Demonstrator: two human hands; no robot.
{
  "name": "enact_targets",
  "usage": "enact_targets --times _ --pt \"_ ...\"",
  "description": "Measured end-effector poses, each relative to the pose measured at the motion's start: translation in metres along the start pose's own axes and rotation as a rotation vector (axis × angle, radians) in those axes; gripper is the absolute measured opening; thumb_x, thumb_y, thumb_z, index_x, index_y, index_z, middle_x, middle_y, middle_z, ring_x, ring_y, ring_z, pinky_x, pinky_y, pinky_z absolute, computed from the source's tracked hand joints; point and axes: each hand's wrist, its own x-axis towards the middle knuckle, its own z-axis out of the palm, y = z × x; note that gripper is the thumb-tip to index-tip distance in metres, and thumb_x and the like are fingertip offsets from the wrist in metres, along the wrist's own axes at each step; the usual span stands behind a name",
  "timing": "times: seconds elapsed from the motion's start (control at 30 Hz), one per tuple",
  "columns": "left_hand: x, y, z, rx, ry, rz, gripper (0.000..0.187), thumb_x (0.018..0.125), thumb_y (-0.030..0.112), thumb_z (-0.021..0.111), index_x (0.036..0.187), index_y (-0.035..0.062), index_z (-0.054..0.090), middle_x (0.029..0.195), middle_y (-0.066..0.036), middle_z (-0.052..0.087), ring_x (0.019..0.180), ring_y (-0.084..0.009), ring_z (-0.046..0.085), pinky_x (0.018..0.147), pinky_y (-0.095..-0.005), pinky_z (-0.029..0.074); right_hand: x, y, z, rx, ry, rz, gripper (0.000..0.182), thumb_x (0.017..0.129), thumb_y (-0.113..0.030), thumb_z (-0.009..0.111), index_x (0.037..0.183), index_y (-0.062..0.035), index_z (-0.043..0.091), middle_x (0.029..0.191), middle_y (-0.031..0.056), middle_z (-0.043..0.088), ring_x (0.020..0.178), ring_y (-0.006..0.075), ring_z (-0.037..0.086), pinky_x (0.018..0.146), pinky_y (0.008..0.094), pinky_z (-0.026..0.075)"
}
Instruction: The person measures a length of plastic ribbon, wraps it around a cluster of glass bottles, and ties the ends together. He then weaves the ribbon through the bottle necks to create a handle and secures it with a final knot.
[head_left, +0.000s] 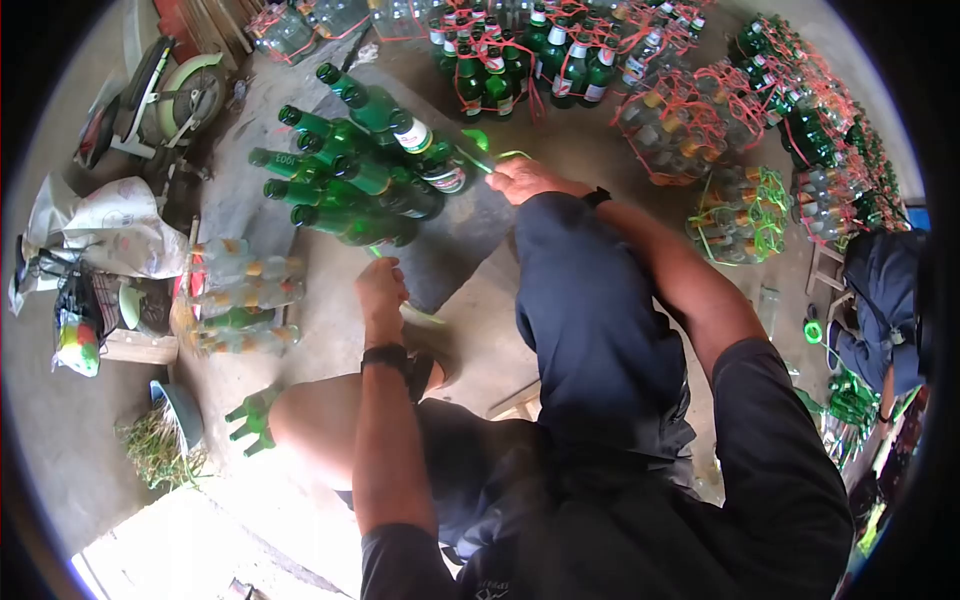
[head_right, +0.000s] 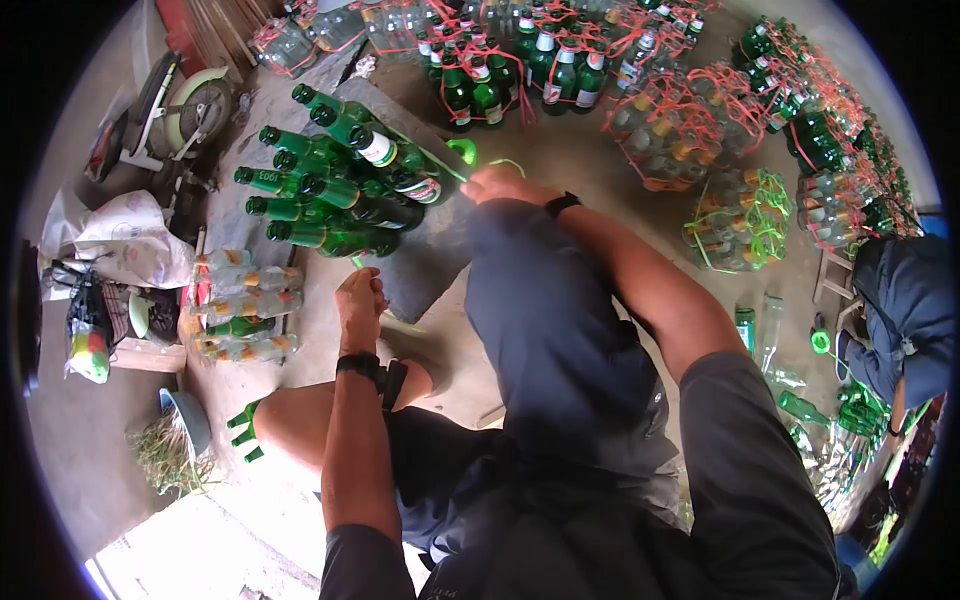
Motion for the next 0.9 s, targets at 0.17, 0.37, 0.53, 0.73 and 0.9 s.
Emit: enact_targets --times 0.17,0.37,0.53,0.73,0.9 --pt "0.002 -0.004 0.007 -0.128 -0.029 -0.075 0.020 0.102 0.016 0.053 0.106 0.0004 0.065 0.079 -0.003 0.060 0.059 -0.0129 0.054 0.055 -0.0311 0.050 -0.007 -0.009 0.005 -0.038 0.081 0.041 0.040 0.105 -0.035 0.050 0.089 0.0016 0.057 0.080 0.0138 0.057 0.082 0.0319 0.057 0.079 0.0456 0.044" --pt "0.007 -0.019 0.010 -0.362 -0.136 -0.100 0.021 0.105 0.018 0.051 0.106 0.0002 0.063 0.085 -0.006 0.062 0.070 -0.0190 0.060 0.069 -0.0392 0.055 -0.009 -0.003 0.002 0.065 0.022 0.036 0.038 0.105 -0.033 0.050 0.087 0.0003 0.054 0.077 0.0103 0.049 0.077 0.0233 0.049 0.074 0.0415 0.042" --pt "-0.001 -0.017 0.015 -0.406 -0.136 -0.111 0.022 0.101 0.018 0.056 0.110 -0.0015 0.063 0.093 -0.011 0.065 0.080 -0.0221 0.065 0.071 -0.0401 0.057 -0.009 0.001 0.004 0.101 0.033 0.031 0.038 0.104 -0.033 0.053 0.084 -0.0004 0.051 0.075 0.0053 0.046 0.073 0.0187 0.045 0.070 0.0405 0.040" --pt "-0.012 -0.012 0.018 -0.285 -0.131 -0.100 0.022 0.104 0.025 0.057 0.112 0.0063 0.066 0.092 -0.002 0.061 0.085 -0.0165 0.061 0.080 -0.0396 0.052 -0.011 -0.001 -0.002 0.155 -0.052 0.071 0.038 0.103 -0.034 0.055 0.086 0.0003 0.055 0.076 0.0039 0.050 0.075 0.0182 0.047 0.072 0.0392 0.042" --pt "-0.011 -0.016 0.019 -0.283 -0.127 -0.103 0.023 0.102 0.025 0.060 0.110 0.0060 0.068 0.077 0.003 0.050 0.068 -0.0116 0.050 0.067 -0.0335 0.047 -0.016 -0.002 0.004 0.172 -0.020 0.010 0.041 0.104 -0.038 0.054 0.089 0.0000 0.057 0.078 0.0037 0.052 0.076 0.0184 0.048 0.074 0.0392 0.043"
